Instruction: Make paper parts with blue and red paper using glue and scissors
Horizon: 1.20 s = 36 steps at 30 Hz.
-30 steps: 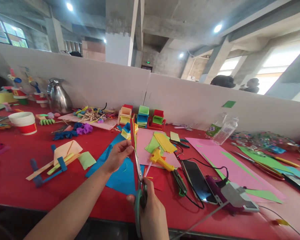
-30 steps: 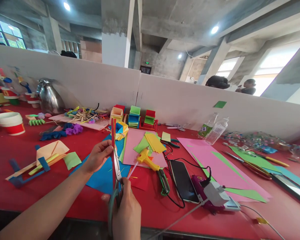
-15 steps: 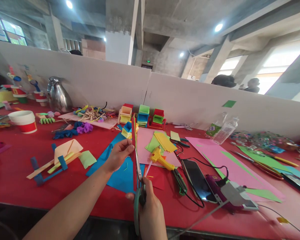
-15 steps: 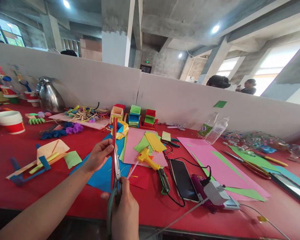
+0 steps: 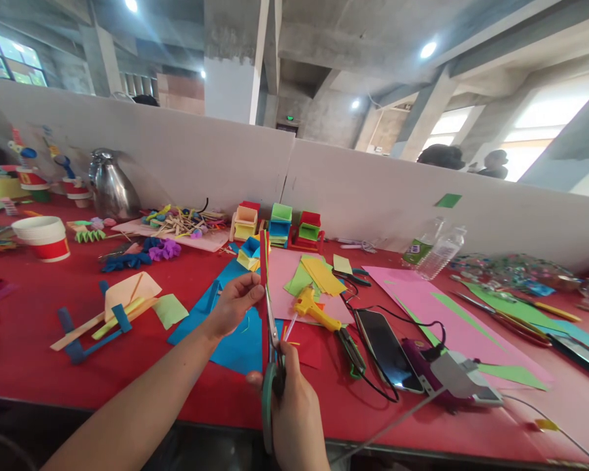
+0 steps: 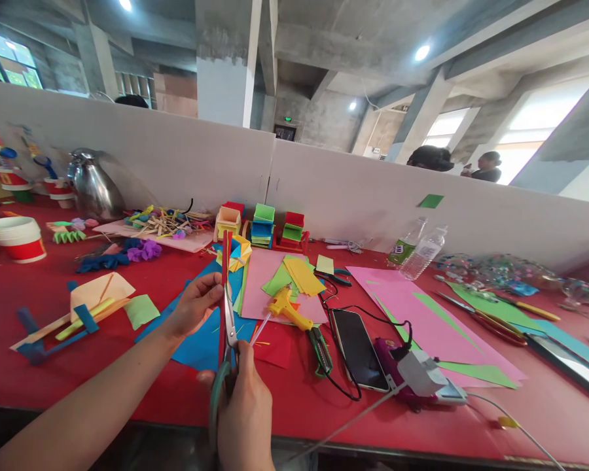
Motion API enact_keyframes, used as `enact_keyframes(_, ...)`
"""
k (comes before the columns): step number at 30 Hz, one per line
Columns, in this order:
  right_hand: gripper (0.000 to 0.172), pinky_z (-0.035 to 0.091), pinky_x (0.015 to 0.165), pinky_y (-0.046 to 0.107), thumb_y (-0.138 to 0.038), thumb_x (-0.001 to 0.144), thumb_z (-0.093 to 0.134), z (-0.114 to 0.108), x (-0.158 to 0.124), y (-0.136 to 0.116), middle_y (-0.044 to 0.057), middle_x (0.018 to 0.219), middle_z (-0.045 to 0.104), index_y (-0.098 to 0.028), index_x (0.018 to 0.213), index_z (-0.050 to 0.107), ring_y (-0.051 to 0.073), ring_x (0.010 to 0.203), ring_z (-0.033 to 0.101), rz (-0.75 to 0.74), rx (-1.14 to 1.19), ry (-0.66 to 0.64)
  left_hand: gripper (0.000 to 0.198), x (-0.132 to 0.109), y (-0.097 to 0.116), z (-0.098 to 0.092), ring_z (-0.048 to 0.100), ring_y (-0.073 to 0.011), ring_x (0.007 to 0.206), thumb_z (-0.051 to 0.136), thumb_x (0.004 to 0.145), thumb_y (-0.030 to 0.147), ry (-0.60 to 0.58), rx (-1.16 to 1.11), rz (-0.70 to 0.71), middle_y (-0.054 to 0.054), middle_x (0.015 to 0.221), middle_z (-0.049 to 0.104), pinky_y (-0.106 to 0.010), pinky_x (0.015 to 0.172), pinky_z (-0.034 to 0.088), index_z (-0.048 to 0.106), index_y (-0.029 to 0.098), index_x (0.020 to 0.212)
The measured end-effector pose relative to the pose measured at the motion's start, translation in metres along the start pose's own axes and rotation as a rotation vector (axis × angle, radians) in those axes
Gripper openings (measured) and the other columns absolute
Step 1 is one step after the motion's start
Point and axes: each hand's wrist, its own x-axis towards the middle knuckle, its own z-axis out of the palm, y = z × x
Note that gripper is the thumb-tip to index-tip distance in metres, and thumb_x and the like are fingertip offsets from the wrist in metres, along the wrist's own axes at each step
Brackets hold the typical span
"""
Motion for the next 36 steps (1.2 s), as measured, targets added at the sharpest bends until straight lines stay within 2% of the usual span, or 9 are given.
enact_keyframes(9,0.032,0.041,0.046,0.019,-0.028,0.082,0.046,-0.003,0.002,-0.001,-0.002,0.057,0.060,-0.016,0.111,0.044,0.014,0.047,0.056,0.012,-0.038,-0.015,0.024,0.000,0.000,-0.001,0.043,-0.0066,0.052,0.069,0.069,0.035,0.004,0.037,0.008,0.004,0.059,0.050,-0.018,0.051,0.037,0.055,0.016,0.071)
enact_keyframes(14,0.036,0.042,0.049,0.020,-0.035,0.082,0.046,-0.009,0.006,-0.004,-0.002,0.061,0.059,-0.015,0.112,0.040,0.015,0.050,0.056,0.026,-0.041,-0.053,0.025,-0.002,-0.001,0.000,0.045,-0.0077,0.054,0.067,0.070,0.037,-0.071,0.097,-0.004,0.002,0.061,0.051,-0.019,0.053,0.038,0.055,0.015,0.070)
enact_keyframes(18,0.035,0.041,0.047,0.020,-0.037,0.083,0.045,-0.008,0.007,-0.007,-0.003,0.060,0.056,-0.016,0.111,0.041,0.014,0.049,0.054,0.043,-0.028,-0.054,0.025,-0.002,-0.002,0.001,0.045,-0.0078,0.055,0.066,0.071,0.037,-0.080,0.091,-0.001,0.003,0.061,0.050,-0.019,0.054,0.038,0.054,0.015,0.071)
enact_keyframes(25,0.035,0.039,0.045,0.018,-0.034,0.082,0.047,-0.001,0.007,-0.007,-0.003,0.057,0.056,-0.015,0.111,0.044,0.013,0.046,0.052,0.029,0.020,0.002,0.026,-0.003,-0.001,0.006,0.044,-0.0074,0.054,0.067,0.069,0.037,-0.072,0.031,-0.023,0.003,0.061,0.050,-0.018,0.052,0.038,0.053,0.016,0.069)
enact_keyframes(31,0.035,0.041,0.047,0.018,-0.033,0.082,0.046,0.000,0.007,-0.006,0.000,0.061,0.061,-0.014,0.112,0.044,0.013,0.049,0.056,0.034,0.064,0.020,0.026,-0.003,-0.001,0.006,0.044,-0.0070,0.052,0.069,0.067,0.037,-0.061,0.033,-0.040,0.004,0.059,0.049,-0.018,0.052,0.038,0.053,0.016,0.068)
enact_keyframes(36,0.033,0.041,0.050,0.018,-0.028,0.083,0.044,0.001,0.006,-0.002,0.000,0.063,0.061,-0.014,0.113,0.042,0.013,0.053,0.057,0.072,0.085,-0.038,0.027,-0.001,0.001,0.005,0.051,-0.0091,0.060,0.066,0.069,0.041,-0.047,-0.014,-0.025,0.002,0.069,0.056,-0.020,0.059,0.042,0.057,0.018,0.081)
